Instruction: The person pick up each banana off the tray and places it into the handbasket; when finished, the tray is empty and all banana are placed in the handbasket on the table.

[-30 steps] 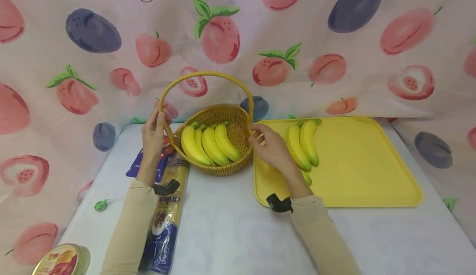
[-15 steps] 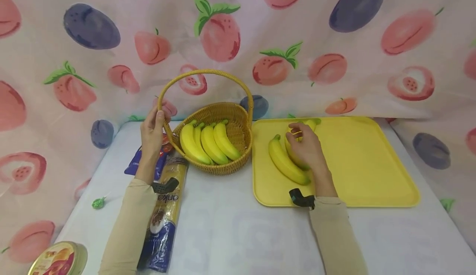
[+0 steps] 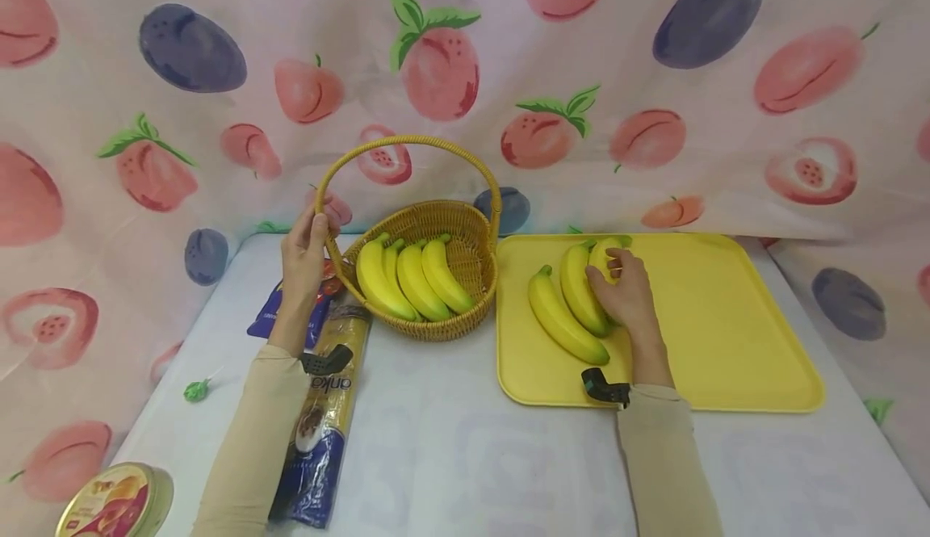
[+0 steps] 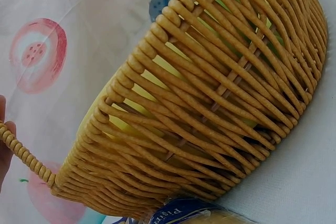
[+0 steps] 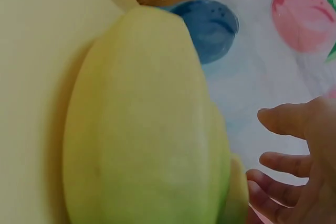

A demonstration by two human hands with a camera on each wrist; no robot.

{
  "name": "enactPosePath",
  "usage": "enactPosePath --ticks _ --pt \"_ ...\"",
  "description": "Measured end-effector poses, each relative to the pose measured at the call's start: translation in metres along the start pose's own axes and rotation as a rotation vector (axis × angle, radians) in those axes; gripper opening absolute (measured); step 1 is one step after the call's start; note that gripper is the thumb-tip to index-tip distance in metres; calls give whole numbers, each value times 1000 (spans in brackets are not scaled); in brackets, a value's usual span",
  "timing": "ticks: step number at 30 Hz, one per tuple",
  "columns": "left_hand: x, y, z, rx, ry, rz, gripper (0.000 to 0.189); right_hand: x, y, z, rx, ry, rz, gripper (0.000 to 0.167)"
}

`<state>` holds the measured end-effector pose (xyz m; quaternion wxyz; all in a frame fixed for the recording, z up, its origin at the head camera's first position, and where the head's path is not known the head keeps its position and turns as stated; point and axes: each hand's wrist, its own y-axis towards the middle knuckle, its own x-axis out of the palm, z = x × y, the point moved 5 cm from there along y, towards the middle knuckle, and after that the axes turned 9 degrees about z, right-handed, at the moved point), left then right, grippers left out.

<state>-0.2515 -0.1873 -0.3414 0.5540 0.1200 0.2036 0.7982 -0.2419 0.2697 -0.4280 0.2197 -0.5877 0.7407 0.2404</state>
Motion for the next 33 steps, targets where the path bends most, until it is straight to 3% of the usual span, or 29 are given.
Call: enactPosePath --ticks 12,20,33 --pt "1 -1 0 15 2 -8 35 -2 2 28 98 -61 -58 77" --pt "0 0 0 1 9 0 36 1 3 29 114 -101 -118 83" --pt "-1 0 1 2 11 -1 35 -7 -2 23 122 -27 -79 75"
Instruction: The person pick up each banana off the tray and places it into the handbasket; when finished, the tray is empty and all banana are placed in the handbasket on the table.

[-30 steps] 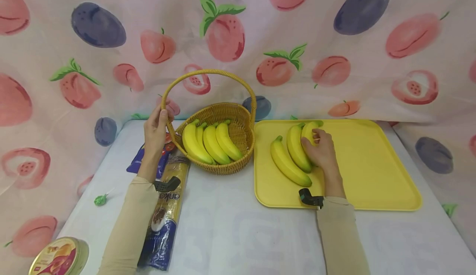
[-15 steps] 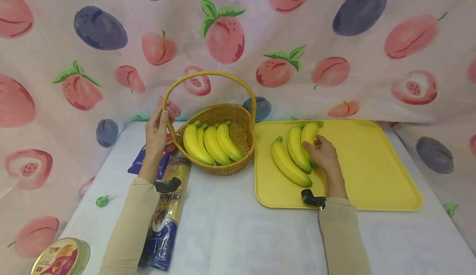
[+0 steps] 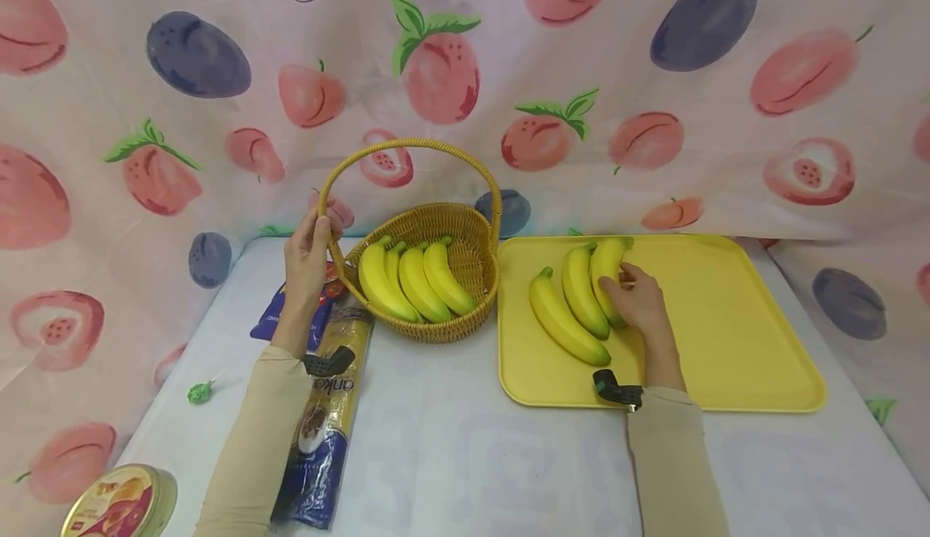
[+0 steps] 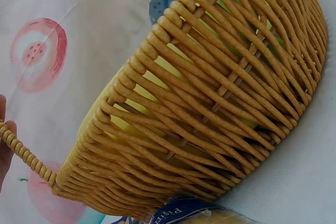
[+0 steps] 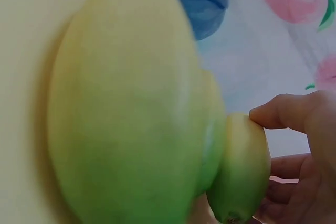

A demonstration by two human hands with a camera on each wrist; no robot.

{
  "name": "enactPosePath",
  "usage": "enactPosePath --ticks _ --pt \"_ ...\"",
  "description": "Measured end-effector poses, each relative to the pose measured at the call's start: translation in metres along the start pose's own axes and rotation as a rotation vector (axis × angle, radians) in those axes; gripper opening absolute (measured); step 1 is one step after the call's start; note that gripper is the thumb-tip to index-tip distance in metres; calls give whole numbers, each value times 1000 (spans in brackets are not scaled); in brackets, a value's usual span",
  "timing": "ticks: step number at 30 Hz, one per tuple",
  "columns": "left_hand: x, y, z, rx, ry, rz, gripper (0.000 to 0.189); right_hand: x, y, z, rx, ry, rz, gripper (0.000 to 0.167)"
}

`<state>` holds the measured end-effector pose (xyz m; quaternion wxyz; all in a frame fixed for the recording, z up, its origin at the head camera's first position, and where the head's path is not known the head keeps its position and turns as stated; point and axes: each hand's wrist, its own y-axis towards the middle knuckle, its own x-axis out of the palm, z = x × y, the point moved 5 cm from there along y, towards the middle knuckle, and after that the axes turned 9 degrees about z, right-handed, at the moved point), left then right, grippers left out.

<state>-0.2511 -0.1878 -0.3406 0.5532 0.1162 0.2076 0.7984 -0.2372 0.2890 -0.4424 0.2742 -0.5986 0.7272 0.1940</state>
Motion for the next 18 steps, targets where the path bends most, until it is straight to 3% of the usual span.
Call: enactPosePath --ticks 9,14,18 --pt "-4 0 -1 -46 10 -1 35 -2 -5 -16 -46 51 2 71" --pt "-4 1 2 -34 29 0 35 1 -10 -30 -95 42 -29 69" --pt "-5 0 2 -63 20 -1 35 7 -14 -43 -139 34 -67 68"
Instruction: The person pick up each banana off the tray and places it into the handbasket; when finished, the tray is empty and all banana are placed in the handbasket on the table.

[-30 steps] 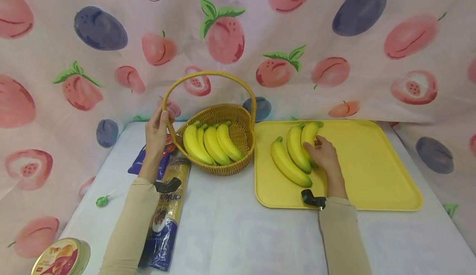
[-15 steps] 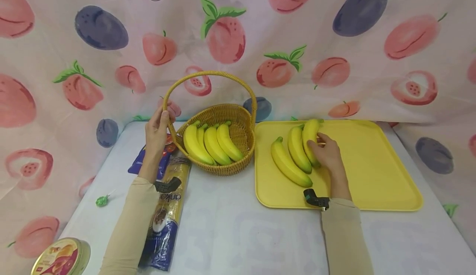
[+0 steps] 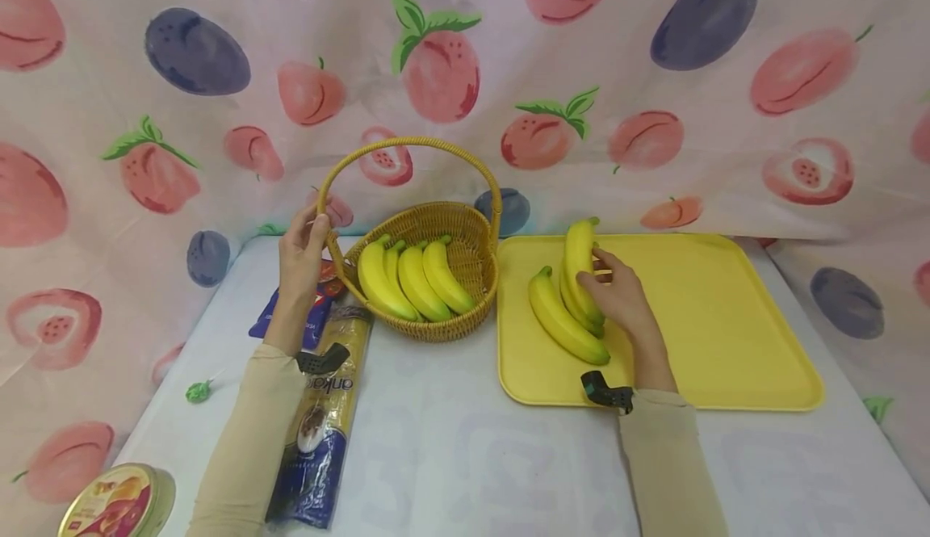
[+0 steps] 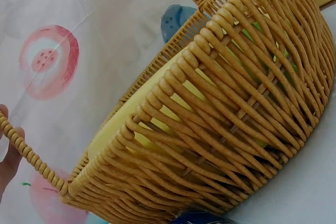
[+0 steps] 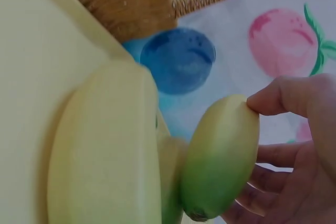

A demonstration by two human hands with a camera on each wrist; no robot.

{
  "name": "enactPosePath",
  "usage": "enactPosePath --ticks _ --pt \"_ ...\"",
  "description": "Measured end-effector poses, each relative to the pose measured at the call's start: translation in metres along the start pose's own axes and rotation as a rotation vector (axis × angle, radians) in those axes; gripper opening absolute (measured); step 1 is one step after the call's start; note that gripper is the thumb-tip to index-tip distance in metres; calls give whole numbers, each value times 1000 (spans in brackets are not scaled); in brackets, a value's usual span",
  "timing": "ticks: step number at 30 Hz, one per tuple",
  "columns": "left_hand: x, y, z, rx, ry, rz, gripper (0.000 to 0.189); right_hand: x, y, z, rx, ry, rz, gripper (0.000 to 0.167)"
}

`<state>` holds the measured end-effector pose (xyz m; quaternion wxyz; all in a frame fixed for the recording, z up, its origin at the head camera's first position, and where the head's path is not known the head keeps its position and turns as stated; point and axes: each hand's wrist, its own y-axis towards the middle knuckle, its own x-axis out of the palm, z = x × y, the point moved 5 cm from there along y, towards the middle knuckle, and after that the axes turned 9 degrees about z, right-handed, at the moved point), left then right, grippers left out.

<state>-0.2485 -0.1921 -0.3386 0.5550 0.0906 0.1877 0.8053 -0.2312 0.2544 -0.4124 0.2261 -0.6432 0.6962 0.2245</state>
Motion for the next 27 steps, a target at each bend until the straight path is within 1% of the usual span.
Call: enactPosePath --ticks 3,6,10,12,17,23,27 --pt "-1 0 -1 -19 -22 -1 35 6 -2 -10 -33 -13 -30 68" --pt "-1 2 -2 -17 -38 -1 34 9 -6 -22 -56 -22 -59 67" --pt "-2 3 -1 -16 -32 3 33 14 -10 -34 -74 -26 -89 66" --pt "-2 3 -1 -7 -33 2 33 17 -11 -38 -83 -30 -106 66" --pt "-2 4 2 39 -27 -19 32 25 -15 -47 -118 -50 -166 69" --pt "-1 4 1 25 -28 -34 31 34 -22 -55 -178 -23 -229 72" --pt "-1 3 2 24 -38 -44 32 43 -27 -63 -231 0 -264 71"
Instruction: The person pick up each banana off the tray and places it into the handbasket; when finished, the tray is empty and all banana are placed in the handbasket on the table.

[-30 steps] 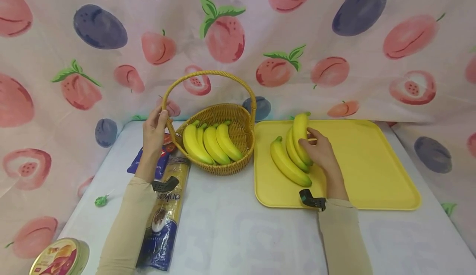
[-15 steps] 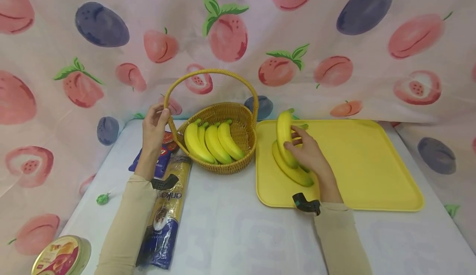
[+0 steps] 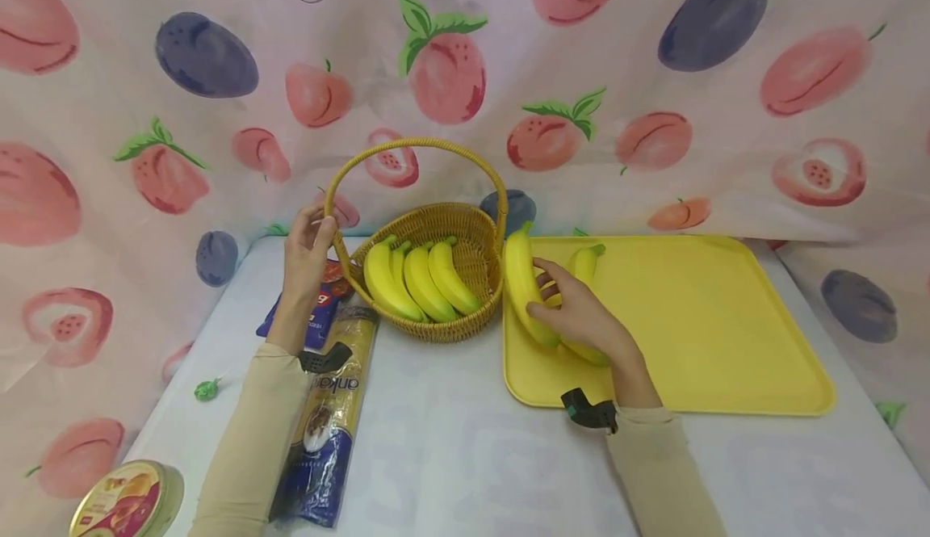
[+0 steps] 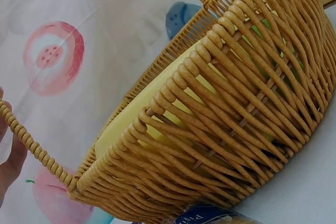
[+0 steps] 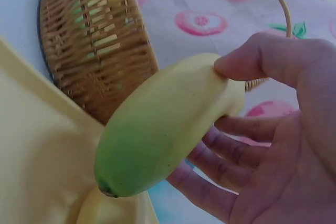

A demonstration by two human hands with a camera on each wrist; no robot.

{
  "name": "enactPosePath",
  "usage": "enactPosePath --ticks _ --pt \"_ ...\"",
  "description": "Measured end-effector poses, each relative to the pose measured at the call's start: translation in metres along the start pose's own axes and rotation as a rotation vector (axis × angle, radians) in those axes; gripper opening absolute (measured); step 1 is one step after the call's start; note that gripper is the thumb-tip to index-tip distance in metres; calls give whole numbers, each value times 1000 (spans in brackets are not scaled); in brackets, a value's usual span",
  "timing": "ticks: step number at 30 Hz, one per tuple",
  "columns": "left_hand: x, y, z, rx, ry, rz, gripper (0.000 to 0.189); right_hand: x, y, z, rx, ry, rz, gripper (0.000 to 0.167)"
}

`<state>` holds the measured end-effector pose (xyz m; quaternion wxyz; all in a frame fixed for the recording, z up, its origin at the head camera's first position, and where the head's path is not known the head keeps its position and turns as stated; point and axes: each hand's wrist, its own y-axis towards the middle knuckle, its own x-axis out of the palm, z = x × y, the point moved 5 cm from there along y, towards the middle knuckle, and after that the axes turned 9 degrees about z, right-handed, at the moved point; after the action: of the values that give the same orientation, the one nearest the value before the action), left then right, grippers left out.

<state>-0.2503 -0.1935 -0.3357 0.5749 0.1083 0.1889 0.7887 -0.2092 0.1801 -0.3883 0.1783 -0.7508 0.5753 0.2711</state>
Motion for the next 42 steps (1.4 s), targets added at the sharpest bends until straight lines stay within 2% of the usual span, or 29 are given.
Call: enactPosePath --ticks 6,16,20,25,32,35,42 --pt "1 0 -1 1 1 -2 32 11 2 -14 -43 31 -10 71" --pt "1 0 -3 -5 5 7 32 23 2 -19 -37 84 74 73" --pt "1 1 -2 8 15 9 32 27 1 -25 -69 105 121 73" --pt "1 0 -3 -6 11 12 32 36 2 -28 -113 138 195 75" --pt "0 -1 -3 -18 8 22 33 48 2 -31 -185 102 304 73" --pt "0 -1 -2 -12 7 22 33 49 4 -33 -211 92 309 69" --pt "0 -1 -2 2 21 15 33 52 10 -32 -197 150 257 62"
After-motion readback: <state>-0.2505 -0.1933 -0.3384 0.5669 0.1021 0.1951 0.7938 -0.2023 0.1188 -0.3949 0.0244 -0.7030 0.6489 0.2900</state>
